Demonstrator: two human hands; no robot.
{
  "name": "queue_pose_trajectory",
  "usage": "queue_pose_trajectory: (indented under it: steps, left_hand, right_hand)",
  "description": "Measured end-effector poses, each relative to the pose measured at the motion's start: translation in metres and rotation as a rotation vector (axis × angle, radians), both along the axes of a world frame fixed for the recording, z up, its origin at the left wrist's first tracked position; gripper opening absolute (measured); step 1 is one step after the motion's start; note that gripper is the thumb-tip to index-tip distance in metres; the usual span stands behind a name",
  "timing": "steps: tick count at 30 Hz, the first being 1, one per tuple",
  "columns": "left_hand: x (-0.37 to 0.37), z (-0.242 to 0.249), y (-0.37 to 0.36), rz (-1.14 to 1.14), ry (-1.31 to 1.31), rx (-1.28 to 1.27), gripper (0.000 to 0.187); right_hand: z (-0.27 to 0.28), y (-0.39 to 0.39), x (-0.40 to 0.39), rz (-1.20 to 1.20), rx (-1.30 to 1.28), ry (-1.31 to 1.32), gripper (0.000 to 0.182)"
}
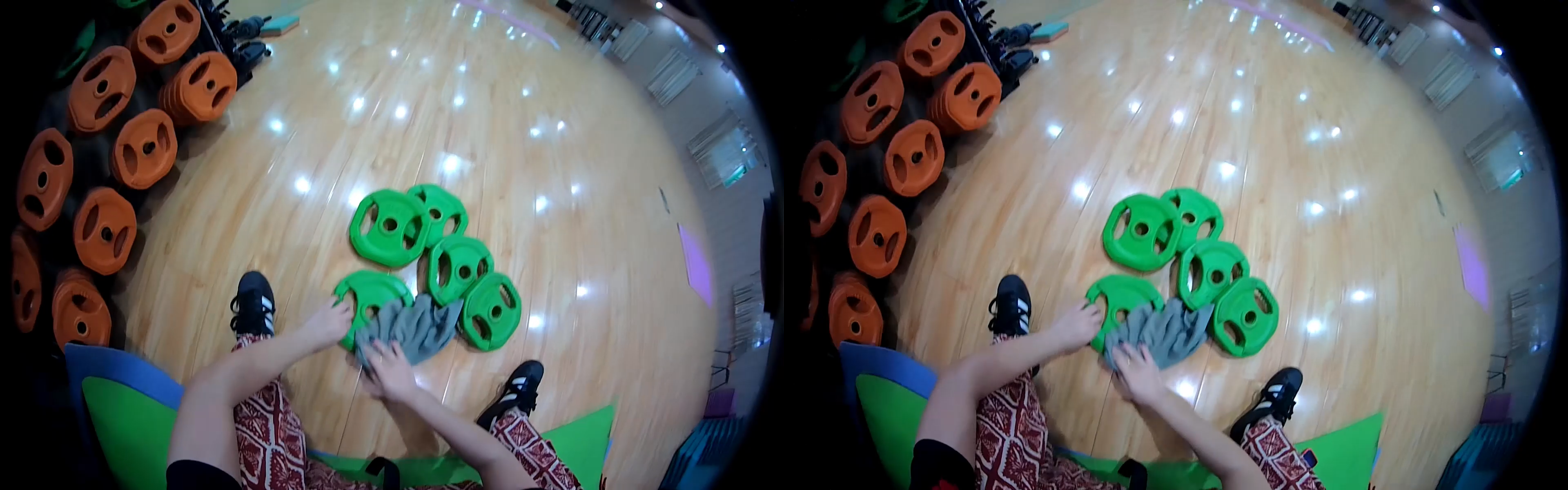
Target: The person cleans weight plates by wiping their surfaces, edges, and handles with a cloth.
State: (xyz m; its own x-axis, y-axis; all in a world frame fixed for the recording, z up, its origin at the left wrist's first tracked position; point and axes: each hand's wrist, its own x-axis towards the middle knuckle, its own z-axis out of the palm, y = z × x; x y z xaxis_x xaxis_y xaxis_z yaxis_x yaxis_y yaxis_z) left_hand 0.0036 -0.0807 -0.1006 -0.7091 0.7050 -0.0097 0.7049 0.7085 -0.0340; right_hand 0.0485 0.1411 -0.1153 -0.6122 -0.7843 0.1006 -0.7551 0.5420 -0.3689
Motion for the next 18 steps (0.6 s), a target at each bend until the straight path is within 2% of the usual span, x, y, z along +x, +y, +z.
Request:
queue_pose_trajectory:
  steps: [3,4,5,6,7,8,10,12,14,15,16,18]
  left_hand:
    - [0.016,0.002,0.014,-0.002,-0.023,0.018,0.013]
    - [0.021,0.004,0.022,0.005,-0.137,-0.005,0.014]
    - [0.025,0.005,0.026,0.013,-0.258,-0.028,0.015]
    - [0.028,0.008,0.029,0.015,-0.262,-0.026,0.015]
    - [0.030,0.011,0.030,0.065,-0.336,-0.012,0.016]
    - [0.031,0.012,0.030,0.114,-0.407,0.002,0.018]
    - [0.025,0.003,0.026,0.113,-0.408,-0.004,0.016]
    - [0.018,-0.005,0.017,0.099,-0.404,-0.009,0.016]
    - [0.010,-0.008,0.006,0.069,-0.399,-0.012,0.018]
    - [0.012,-0.012,0.004,0.058,-0.364,0.014,0.020]
    - [0.013,-0.011,0.006,0.057,-0.367,0.024,0.020]
    - [0.014,-0.005,0.008,0.081,-0.394,-0.052,0.021]
  right_hand:
    - [0.002,0.014,0.008,-0.056,0.049,-0.037,0.046]
    - [0.004,0.011,0.003,-0.056,0.050,-0.029,0.046]
    - [0.004,0.007,-0.003,-0.179,0.083,-0.012,0.046]
    - [0.006,0.002,-0.009,-0.301,0.117,0.002,0.047]
    - [0.007,-0.005,-0.018,-0.393,0.059,-0.031,0.048]
    - [0.006,-0.011,-0.025,-0.390,0.060,-0.032,0.048]
    - [0.001,-0.025,-0.031,-0.655,0.040,-0.025,0.048]
    - [0.000,-0.034,-0.018,-0.686,0.069,-0.096,0.047]
    - [-0.005,-0.023,0.007,-0.304,0.125,-0.049,0.046]
    - [-0.003,-0.011,0.015,-0.107,0.109,0.100,0.046]
    - [-0.001,-0.001,0.010,-0.106,0.118,0.098,0.046]
    - [0.002,0.014,-0.017,0.101,0.206,0.080,0.044]
